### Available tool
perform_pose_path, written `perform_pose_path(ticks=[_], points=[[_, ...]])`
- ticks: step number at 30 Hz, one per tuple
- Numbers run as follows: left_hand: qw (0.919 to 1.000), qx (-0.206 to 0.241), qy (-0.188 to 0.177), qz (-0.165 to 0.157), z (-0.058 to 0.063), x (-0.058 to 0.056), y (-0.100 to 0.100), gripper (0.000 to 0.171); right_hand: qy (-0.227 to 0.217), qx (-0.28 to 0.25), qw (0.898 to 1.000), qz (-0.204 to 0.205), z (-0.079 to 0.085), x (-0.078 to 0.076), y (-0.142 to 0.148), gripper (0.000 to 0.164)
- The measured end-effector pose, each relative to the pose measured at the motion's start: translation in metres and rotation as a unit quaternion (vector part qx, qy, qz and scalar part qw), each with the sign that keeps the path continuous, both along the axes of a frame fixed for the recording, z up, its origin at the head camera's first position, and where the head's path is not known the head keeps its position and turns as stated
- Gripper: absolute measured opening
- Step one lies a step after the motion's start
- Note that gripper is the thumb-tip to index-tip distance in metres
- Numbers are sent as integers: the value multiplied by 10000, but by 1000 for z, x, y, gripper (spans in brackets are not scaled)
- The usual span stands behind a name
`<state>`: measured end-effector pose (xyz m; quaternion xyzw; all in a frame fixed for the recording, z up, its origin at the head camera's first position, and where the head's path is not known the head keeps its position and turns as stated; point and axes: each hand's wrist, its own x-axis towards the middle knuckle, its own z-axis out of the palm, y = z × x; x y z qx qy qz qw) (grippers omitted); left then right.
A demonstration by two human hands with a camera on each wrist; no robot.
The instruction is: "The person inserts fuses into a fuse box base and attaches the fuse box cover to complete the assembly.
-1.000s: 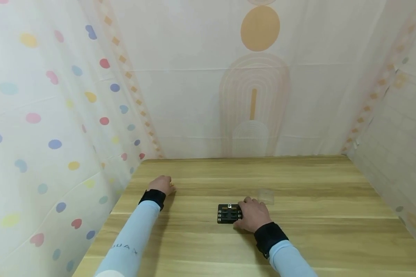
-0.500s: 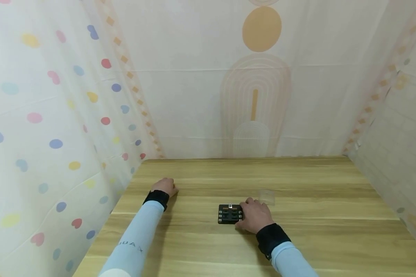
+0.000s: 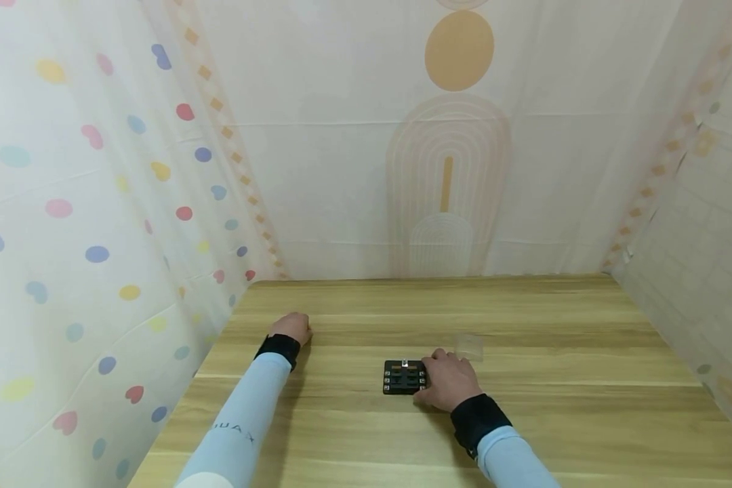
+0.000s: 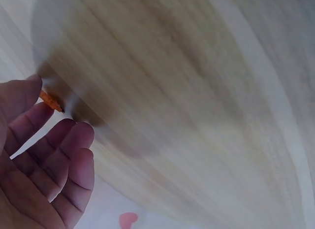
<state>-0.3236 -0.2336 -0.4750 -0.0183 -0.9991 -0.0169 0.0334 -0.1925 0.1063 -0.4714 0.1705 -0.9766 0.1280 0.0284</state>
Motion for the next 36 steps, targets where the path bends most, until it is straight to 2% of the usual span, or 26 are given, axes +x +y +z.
perform_pose_path(ticks=[7,14,21,26,32,36], points=[[9999,67,85,-89,5,4,1,8,16,66,10000,-12,-2,-1,1,71],[9999,87,16,-48,-3,0,0,7,65,93,9999,-25,-5,-1,2,72],[10000,67,-20,29,-4,-2,1,11,59,112,9999,-45,-6,0,2,72],[9998,57,117,-138,-4,-2,1,10,50,135,9999,-45,-7,0,2,72],[9997,0,-93,-239,-2,-3,4,10,59,105,9999,-31,-6,-1,1,72],[9996,23,-29,-283,0,-1,3,11,61,79,9999,-17,-6,-1,1,72]])
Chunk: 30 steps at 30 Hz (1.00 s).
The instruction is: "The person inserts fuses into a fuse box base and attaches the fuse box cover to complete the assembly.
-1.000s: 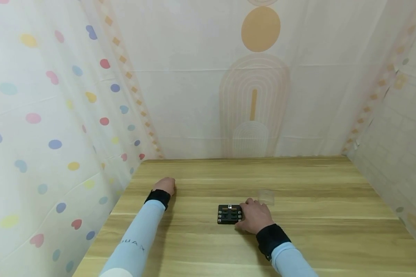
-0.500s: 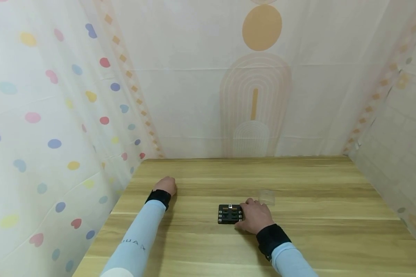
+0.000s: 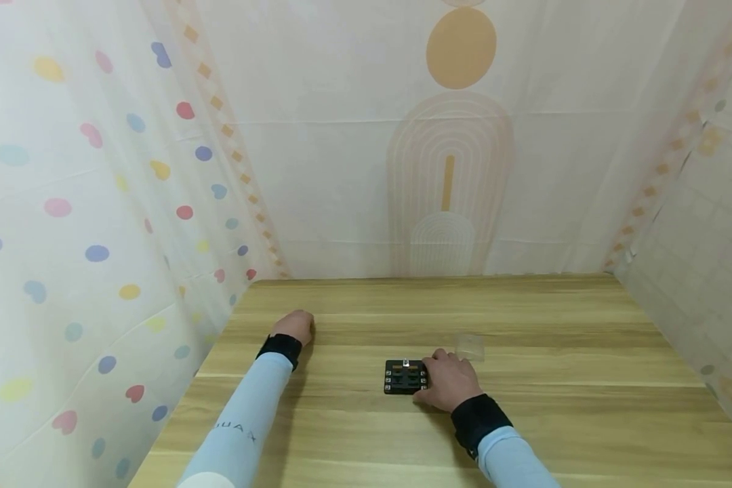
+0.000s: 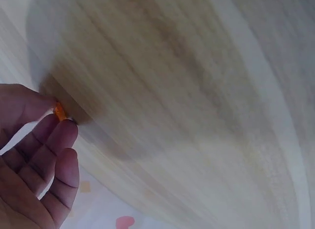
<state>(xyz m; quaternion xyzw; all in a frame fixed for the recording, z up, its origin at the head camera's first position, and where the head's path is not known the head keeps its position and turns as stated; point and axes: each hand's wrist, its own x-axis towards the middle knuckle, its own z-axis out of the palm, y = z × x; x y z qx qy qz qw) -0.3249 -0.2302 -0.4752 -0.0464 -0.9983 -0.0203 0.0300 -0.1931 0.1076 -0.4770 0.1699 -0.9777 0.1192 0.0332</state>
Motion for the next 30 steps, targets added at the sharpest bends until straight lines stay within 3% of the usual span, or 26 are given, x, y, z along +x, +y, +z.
perform_pose_path(ticks=[5,12,24,30], points=[[9990,357,116,250,-6,-1,-4,14,13,-33,10000,20,0,0,0,72],[9992,112,322,204,-9,0,-5,19,1,-46,10000,-1,0,1,0,71],[9999,124,64,-15,-1,0,3,18,34,-9,10000,-39,0,2,1,71],[9989,472,-25,48,-1,0,-1,10,-32,18,10000,-47,1,1,1,71]])
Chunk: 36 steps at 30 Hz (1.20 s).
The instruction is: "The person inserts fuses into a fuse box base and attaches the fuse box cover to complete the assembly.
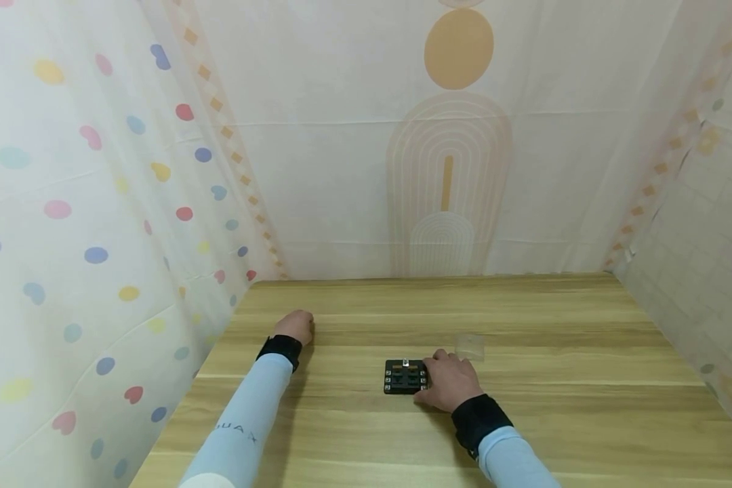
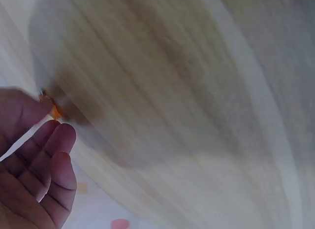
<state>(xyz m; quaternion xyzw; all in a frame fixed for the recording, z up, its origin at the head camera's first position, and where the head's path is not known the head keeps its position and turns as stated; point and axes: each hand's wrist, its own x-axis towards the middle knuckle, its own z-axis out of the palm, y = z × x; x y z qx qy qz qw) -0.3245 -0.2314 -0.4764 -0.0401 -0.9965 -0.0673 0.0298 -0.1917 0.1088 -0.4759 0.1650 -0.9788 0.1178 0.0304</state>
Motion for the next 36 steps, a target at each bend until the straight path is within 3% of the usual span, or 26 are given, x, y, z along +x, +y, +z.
perform_pose_path(ticks=[11,27,36], points=[[9994,85,-79,335,-3,0,-7,11,26,-4,10000,8,-3,-1,0,71],[9999,-100,15,130,-4,1,-3,9,18,-17,10000,57,0,-1,-3,71],[9999,125,55,-3,11,7,-1,12,5,8,10000,80,1,-3,-3,71]])
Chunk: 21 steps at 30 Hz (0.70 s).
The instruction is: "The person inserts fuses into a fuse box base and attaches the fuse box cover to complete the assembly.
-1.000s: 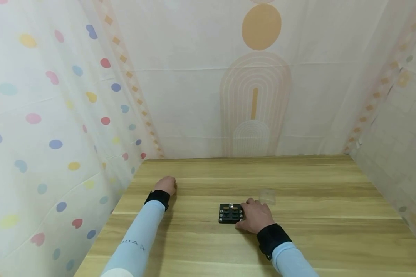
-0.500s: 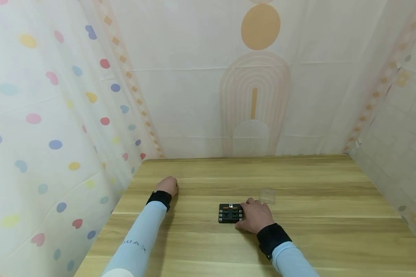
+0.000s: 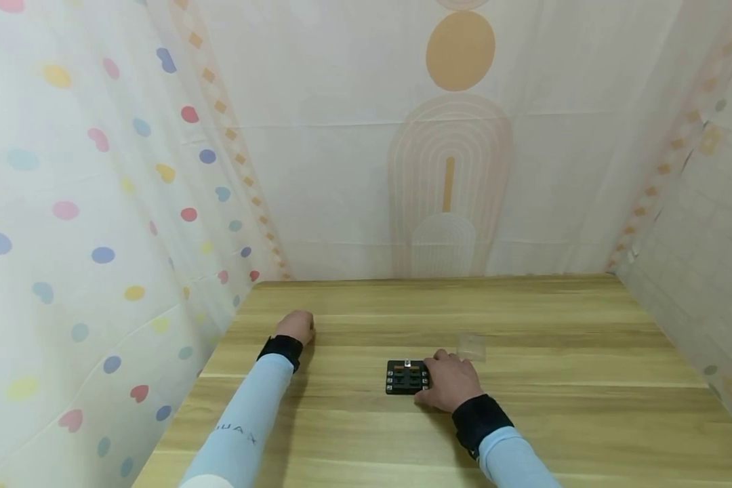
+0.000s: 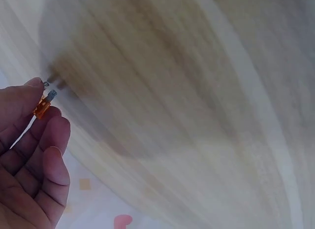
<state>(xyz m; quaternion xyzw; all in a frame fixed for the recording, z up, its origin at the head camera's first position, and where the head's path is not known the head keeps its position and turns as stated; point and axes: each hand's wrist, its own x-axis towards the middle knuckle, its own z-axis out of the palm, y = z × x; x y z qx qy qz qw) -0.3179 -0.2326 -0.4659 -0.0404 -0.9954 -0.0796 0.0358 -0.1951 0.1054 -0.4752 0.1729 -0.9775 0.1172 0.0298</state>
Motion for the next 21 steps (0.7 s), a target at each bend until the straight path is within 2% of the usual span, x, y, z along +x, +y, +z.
perform_pose_path(ticks=[4,11,21], points=[[9999,115,-41,30,-1,0,-2,15,-34,1,10000,13,1,-1,0,71],[9998,57,163,25,-6,-3,-9,19,-93,-4,10000,-18,0,-1,1,70],[9998,130,138,-58,9,7,1,26,-97,-78,9999,-21,1,-3,2,72]])
